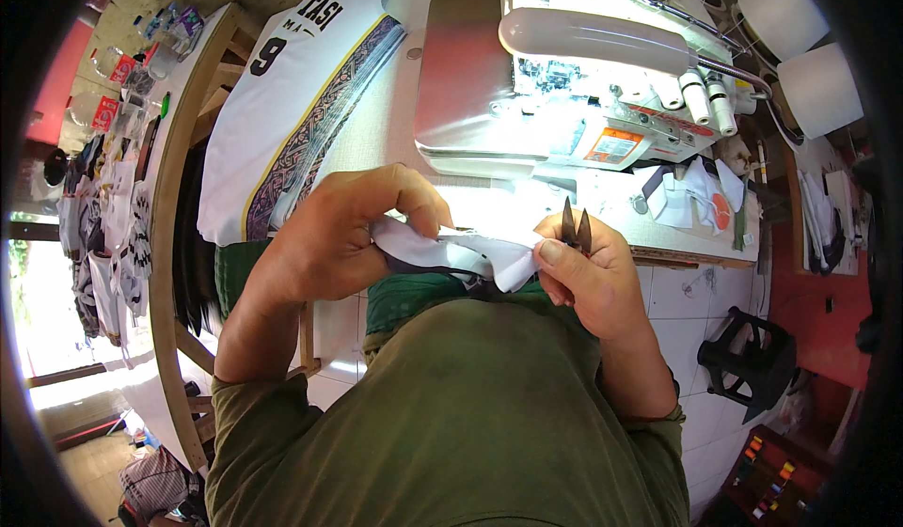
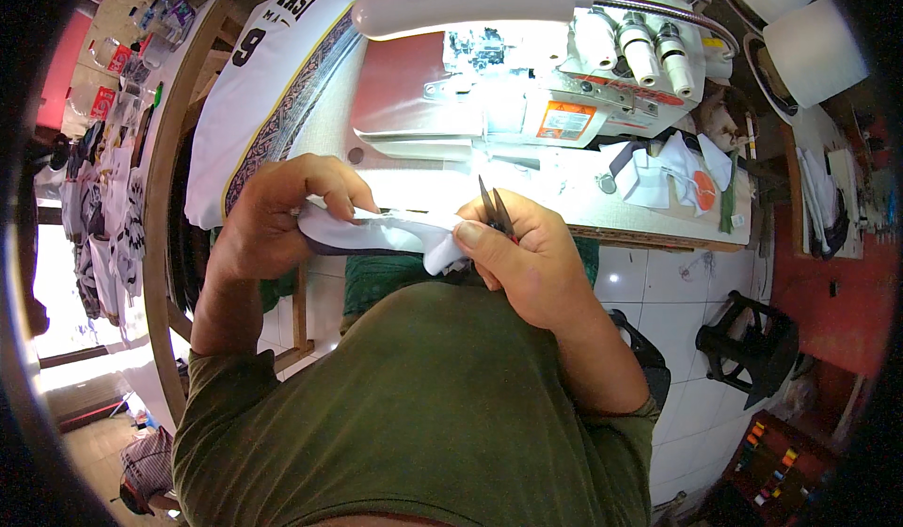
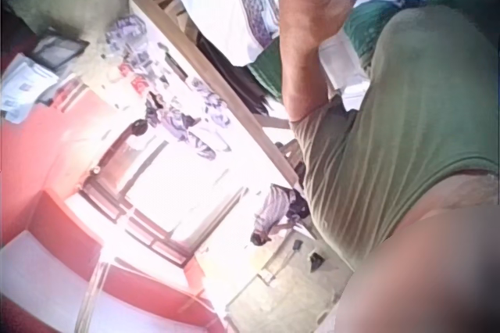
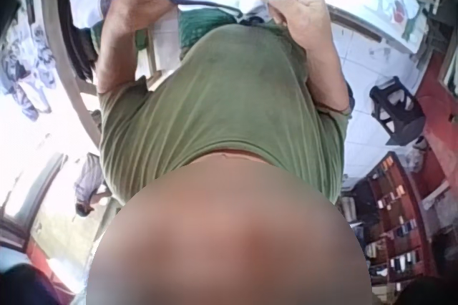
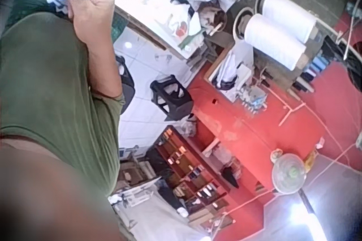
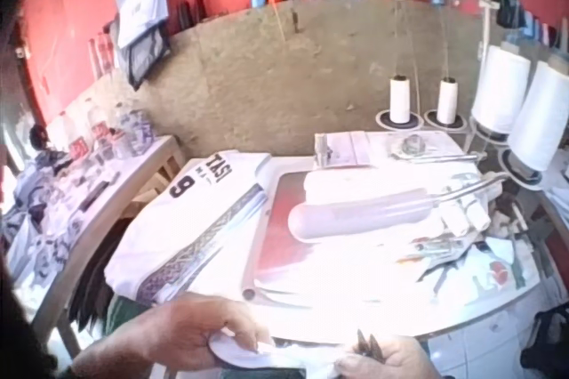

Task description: The person uses small scissors to trim excess fabric from a white jersey, repeatedly cutting small sections and inspecting the edges. The person then folds and aligns the trimmed fabric, preparing it for further handling.

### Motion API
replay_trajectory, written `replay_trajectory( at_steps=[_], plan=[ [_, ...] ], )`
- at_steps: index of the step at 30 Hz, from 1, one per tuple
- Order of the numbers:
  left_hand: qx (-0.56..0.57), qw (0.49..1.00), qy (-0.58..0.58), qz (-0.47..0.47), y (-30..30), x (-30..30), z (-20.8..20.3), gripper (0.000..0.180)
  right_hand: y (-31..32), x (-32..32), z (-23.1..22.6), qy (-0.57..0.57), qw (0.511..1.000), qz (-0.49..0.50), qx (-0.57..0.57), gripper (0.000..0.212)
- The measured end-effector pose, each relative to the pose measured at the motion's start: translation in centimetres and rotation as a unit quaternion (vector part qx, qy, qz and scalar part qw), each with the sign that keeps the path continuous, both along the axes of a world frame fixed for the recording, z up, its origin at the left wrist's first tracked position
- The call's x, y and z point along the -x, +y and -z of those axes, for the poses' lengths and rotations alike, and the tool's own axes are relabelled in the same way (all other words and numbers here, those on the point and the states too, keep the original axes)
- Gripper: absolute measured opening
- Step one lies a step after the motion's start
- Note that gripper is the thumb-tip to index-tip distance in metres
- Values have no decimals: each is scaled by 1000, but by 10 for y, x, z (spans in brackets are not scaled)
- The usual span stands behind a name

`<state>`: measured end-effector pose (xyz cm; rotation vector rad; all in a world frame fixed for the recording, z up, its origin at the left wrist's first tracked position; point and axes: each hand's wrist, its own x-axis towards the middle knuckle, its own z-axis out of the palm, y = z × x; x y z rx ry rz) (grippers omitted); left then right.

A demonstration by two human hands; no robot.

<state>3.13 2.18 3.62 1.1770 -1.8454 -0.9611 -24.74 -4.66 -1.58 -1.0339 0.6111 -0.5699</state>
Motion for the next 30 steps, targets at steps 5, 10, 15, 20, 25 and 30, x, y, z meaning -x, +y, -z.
replay_trajectory(
  at_steps=[5, 10, 15, 20, 25, 30],
  plan=[
    [-120, 979, 157, -41, 7, 5, 6, 30, 1, -9, -8, 91, 981, -51, 162, 16],
    [-16, 995, 102, 17, -2, 6, 10, 30, 4, -19, -13, 105, 981, -77, 145, 21],
    [22, 998, 39, 38, -3, 0, 10, 32, 3, -24, -12, 84, 976, -110, 171, 17],
    [36, 999, 13, 36, -1, 0, 12, 36, 2, -23, -6, 91, 969, -98, 207, 15],
    [46, 997, -51, 35, 1, 6, 11, 52, 5, -22, -3, 39, 996, -83, 4, 13],
    [72, 997, -20, -37, 9, 31, 18, 45, 6, -21, -7, 35, 997, -67, -2, 14]
  ],
)
